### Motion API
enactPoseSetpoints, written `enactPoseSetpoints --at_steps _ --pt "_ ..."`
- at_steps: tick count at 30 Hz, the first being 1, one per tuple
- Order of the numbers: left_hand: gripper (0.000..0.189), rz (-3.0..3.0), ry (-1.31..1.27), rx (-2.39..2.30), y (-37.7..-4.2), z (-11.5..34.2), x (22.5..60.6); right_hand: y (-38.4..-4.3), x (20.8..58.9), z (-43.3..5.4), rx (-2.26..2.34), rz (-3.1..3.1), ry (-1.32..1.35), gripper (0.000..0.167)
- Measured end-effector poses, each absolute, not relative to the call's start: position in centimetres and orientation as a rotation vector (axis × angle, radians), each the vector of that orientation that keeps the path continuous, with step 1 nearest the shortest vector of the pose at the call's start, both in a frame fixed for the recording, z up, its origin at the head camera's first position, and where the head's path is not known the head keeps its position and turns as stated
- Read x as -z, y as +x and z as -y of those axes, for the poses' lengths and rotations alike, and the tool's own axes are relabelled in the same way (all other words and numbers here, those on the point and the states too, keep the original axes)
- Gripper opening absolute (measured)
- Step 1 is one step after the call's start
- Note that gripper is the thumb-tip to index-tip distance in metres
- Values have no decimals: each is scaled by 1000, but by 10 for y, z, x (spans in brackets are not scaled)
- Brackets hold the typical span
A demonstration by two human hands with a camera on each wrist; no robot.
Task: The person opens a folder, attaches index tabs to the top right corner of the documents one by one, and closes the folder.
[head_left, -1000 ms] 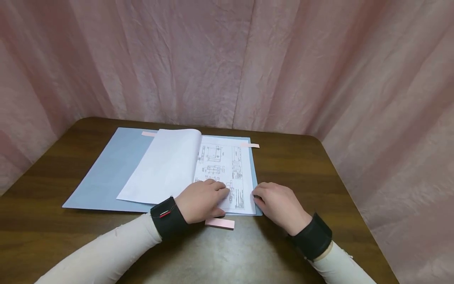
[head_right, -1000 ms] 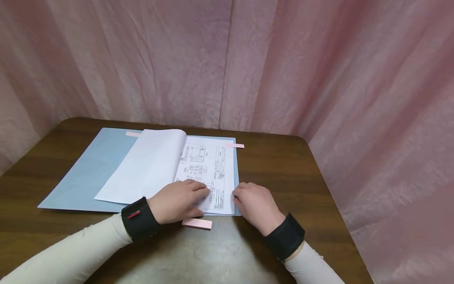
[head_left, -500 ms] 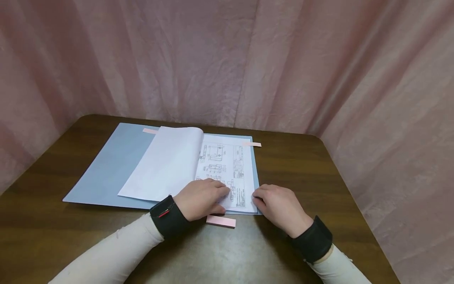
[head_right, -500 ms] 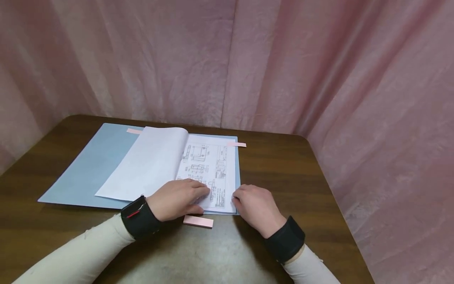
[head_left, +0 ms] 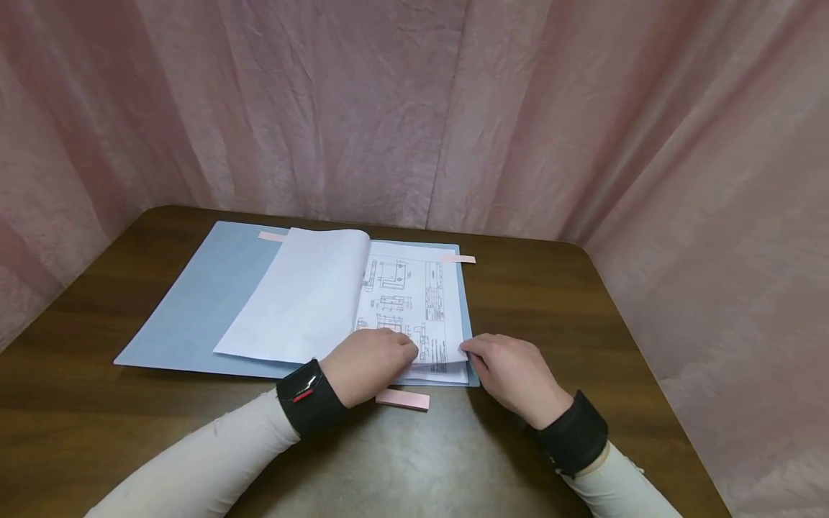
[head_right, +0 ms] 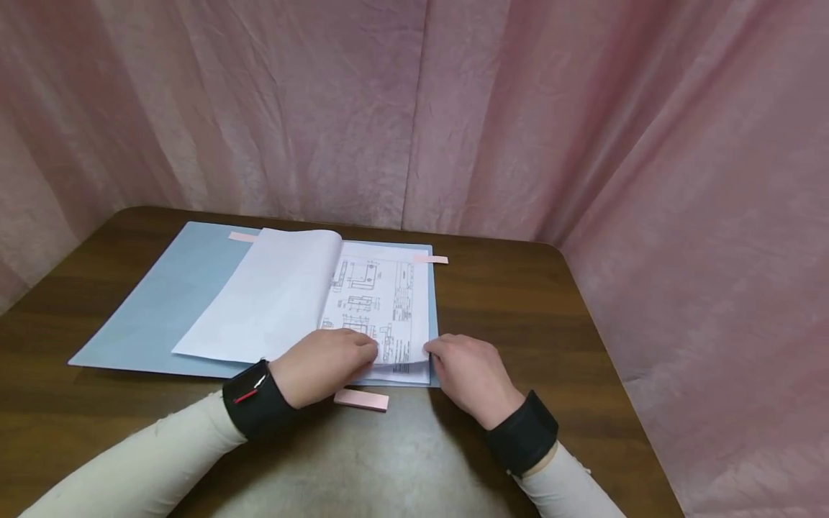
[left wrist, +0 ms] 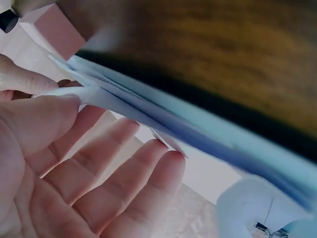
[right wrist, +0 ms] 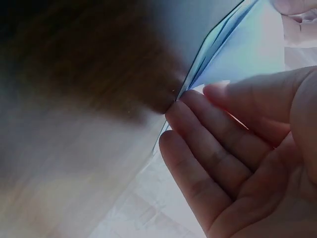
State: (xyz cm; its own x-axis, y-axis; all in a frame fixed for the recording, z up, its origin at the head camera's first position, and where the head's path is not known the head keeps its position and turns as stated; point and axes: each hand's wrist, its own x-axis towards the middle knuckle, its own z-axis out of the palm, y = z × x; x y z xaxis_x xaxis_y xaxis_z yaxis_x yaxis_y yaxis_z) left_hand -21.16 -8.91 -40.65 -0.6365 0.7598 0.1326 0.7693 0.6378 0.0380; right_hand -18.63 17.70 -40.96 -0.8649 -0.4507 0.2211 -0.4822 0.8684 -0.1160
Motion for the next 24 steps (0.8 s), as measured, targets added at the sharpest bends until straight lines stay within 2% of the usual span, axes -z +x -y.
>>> enactPoseSetpoints --at_steps 12,24 --pt "18 2710 -1272 114 -209 86 405 -183 409 -179 -275 2859 702 30" --pt "16 2685 -1213 178 -208 86 401 -182 407 -180 -285 2789 665 26"
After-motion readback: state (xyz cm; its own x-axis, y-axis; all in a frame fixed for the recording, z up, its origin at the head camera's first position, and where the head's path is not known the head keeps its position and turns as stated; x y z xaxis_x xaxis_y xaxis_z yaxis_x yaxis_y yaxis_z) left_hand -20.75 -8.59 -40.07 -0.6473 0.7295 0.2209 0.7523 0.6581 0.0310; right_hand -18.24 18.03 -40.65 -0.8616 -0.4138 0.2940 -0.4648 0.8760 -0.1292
